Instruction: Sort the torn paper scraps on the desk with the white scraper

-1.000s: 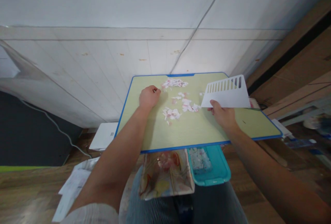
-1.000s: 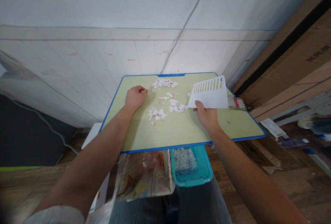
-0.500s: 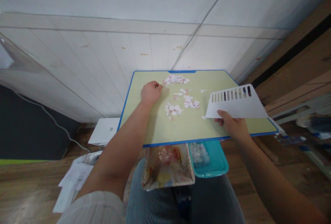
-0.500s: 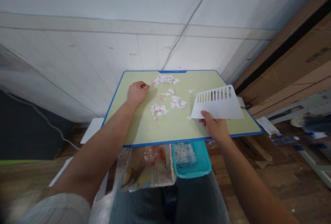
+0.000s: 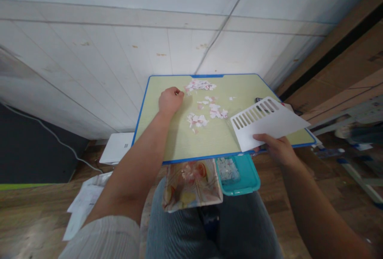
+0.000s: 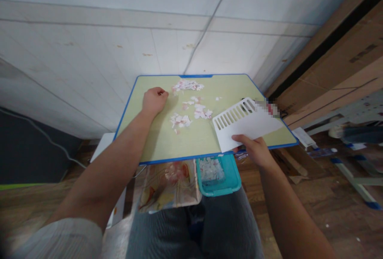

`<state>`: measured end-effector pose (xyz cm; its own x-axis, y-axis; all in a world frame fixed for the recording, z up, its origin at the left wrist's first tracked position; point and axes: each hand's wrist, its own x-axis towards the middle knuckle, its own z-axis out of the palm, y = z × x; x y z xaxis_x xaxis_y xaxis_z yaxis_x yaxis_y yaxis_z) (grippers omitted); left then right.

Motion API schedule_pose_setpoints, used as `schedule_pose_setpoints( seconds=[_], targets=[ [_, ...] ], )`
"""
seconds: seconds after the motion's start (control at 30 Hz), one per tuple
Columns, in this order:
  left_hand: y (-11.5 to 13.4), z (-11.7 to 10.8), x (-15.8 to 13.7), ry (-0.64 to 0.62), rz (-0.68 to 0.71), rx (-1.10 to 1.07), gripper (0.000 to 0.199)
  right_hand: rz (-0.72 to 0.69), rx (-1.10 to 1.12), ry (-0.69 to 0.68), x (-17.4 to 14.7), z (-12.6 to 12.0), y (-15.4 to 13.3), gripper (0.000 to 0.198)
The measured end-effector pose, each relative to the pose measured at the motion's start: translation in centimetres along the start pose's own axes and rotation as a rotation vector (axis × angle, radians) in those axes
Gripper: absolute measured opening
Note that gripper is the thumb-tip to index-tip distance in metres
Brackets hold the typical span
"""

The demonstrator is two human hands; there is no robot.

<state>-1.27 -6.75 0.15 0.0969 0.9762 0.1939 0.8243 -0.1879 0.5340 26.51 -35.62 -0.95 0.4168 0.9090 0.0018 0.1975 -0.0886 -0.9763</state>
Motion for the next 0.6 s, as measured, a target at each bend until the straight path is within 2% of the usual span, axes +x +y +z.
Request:
schedule_pose_setpoints(
  seconds=[0.13, 0.23, 0.33, 0.5, 0.6],
  targets=[
    [-0.1, 0.1, 0.0, 0.004, 0.003, -0.008, 0.030, -0.015, 0.042, 0.090, 0.2, -0.1, 0.6, 0.034],
    [-0.1, 0.1, -0.1, -0.002, 0.002, -0.004, 0.031, -0.041, 0.021, 0.214, 1.8, 0.6, 0.5, 0.028],
    [-0.1, 0.0, -0.1, -0.006, -0.004, -0.001, 0.031, -0.029, 0.027, 0.332, 5.4, 2.0, -0.1, 0.020],
    [-0.1, -0.1, -0.1, -0.013, -0.002, -0.008, 0.030, -0.074, 0.029, 0.351, 13.1, 4.2, -1.1, 0.026],
    [-0.1, -0.1, -0.2, -0.015, -0.005, -0.016, 0.029, -0.076, 0.027, 0.380, 16.1, 4.7, -1.0, 0.025]
  ],
)
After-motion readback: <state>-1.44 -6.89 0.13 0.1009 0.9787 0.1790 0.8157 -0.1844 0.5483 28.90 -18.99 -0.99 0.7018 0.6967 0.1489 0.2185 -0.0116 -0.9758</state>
